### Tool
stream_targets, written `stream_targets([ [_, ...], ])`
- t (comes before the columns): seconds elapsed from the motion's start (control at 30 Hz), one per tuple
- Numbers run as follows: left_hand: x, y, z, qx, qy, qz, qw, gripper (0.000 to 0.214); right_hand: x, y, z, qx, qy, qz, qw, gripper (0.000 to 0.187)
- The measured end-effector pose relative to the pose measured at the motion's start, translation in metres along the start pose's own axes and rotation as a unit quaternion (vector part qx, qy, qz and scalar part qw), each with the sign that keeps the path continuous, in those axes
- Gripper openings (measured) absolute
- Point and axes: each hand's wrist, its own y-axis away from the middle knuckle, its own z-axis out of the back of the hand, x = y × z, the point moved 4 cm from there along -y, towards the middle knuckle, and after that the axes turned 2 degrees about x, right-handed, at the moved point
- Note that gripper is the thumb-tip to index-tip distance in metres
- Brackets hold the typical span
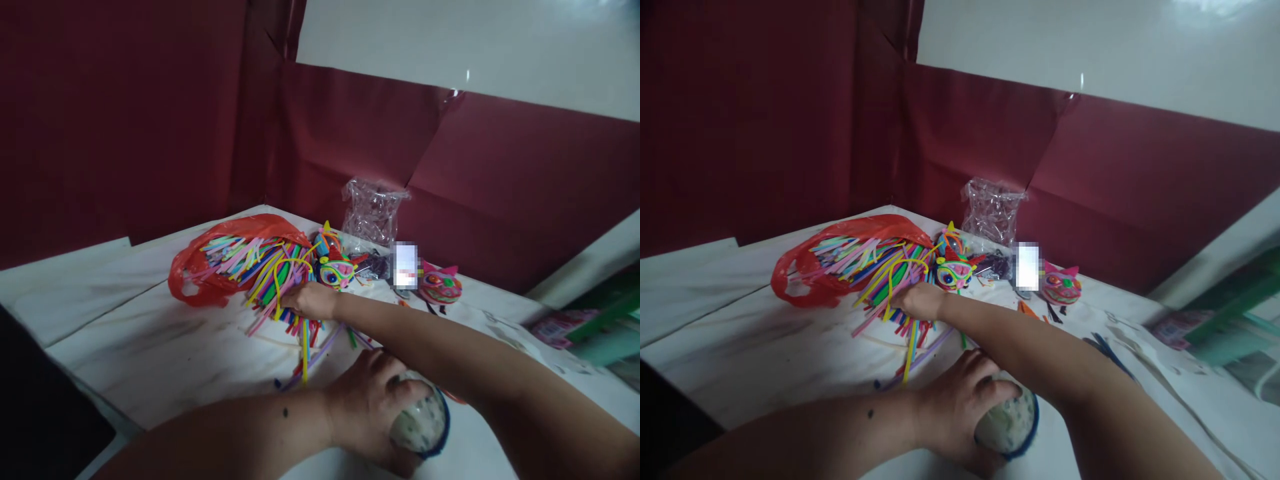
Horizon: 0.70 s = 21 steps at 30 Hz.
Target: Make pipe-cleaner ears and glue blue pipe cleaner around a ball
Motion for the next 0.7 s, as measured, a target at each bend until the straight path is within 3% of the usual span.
stream_targets([
  [0.37,0.0027,-0.0035,0.0011,-0.019,0.028,0.01,0.999,0.075,-0.0012,0.002,0.0025,-0.01,0.028,0.033,0.999,0.019],
  [0.7,0.002,-0.0037,0.0021,0.001,0.017,0.017,1.0,0.075,0.0038,0.0032,-0.003,0.018,0.06,0.072,0.995,0.018],
])
